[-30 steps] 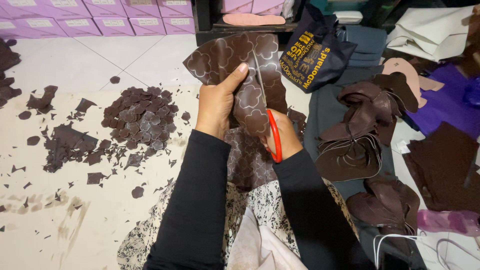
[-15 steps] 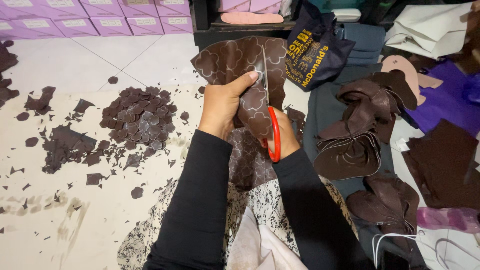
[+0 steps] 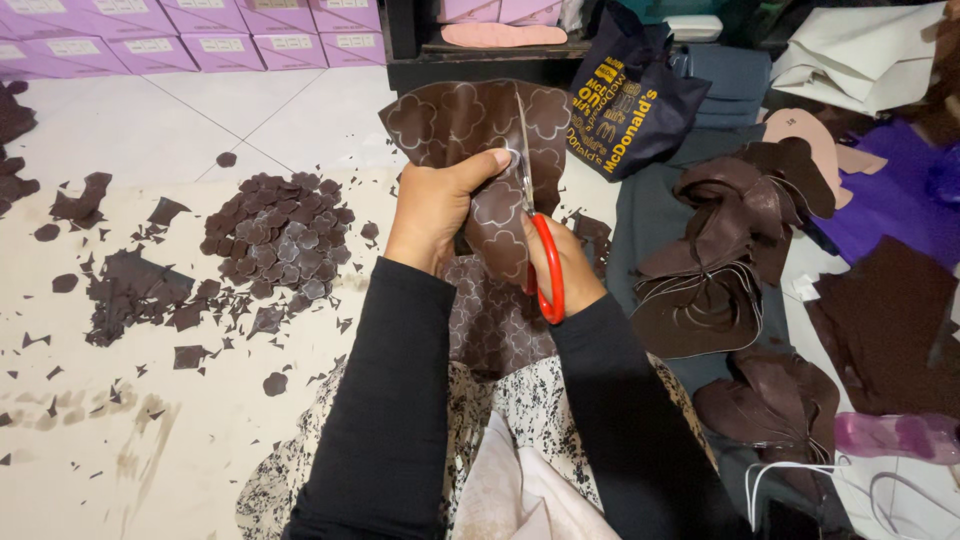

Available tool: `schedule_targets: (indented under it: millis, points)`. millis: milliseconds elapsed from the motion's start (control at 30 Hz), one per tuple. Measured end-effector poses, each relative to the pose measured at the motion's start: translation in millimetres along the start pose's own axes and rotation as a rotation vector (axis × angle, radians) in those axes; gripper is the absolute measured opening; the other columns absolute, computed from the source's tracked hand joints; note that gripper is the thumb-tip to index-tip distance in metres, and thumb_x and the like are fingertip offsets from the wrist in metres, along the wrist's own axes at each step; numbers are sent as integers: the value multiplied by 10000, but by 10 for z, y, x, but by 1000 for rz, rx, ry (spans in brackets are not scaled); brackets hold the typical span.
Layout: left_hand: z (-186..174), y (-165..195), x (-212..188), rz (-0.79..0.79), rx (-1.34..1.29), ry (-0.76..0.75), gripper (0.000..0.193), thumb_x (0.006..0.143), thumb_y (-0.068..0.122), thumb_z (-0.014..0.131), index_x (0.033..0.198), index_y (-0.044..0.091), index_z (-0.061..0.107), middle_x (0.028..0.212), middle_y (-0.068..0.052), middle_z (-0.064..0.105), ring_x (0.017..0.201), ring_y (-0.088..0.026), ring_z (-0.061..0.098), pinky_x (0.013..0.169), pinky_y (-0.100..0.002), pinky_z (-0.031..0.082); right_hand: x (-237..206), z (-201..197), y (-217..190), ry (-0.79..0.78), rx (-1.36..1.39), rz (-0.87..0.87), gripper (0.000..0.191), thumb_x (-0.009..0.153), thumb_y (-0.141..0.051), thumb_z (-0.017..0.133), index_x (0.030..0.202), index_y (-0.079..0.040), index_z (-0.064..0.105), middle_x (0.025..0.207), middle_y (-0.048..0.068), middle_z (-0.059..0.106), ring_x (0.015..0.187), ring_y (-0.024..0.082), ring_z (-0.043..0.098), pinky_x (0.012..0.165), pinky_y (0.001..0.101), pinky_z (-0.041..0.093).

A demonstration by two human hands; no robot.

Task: The person uses red-handled scissors to cut cloud-shaped pieces from a brown patterned sheet. They hold the sheet with the left hand and cut along the outlines, dropping finished pieces onto the floor.

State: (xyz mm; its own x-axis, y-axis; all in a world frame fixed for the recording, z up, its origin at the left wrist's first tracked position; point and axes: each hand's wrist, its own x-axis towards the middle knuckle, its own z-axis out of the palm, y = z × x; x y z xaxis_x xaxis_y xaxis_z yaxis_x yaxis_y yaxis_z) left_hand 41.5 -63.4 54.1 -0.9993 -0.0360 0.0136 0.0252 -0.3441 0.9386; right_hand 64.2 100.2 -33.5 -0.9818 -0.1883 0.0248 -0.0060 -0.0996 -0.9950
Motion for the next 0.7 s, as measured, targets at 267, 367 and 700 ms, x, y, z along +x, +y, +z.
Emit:
schedule_targets:
  millis: [267, 367, 700]
  points:
    - [32, 5, 13, -40, -145, 23, 267, 780, 59, 820, 1000, -73, 749, 905, -104, 758, 736, -160, 707, 667, -301, 584, -2, 57, -26, 68, -79, -57, 416, 1106, -366, 466, 942, -28, 645, 680, 0, 598, 525, 77, 543, 462, 233, 422]
    - [15, -12, 11, -49, -157, 28, 262, 787, 55, 822, 996, -85, 747, 906, -115, 753, 730, -159, 704, 660, -297, 582, -22, 61, -9, 57, -50, -31, 410, 1090, -362, 443, 950, -33, 645, 650, 6, 605, 466, 94, 517, 416, 241, 388]
    - [73, -48, 54, -18, -167, -90, 439, 760, 9, 802, 1185, -13, 694, 1054, -115, 765, 908, -186, 746, 834, -332, 618, 65, -9, 128, 30, -48, -222, 332, 1125, -260, 442, 1066, -3, 644, 900, 31, 654, 793, 94, 591, 705, 247, 491]
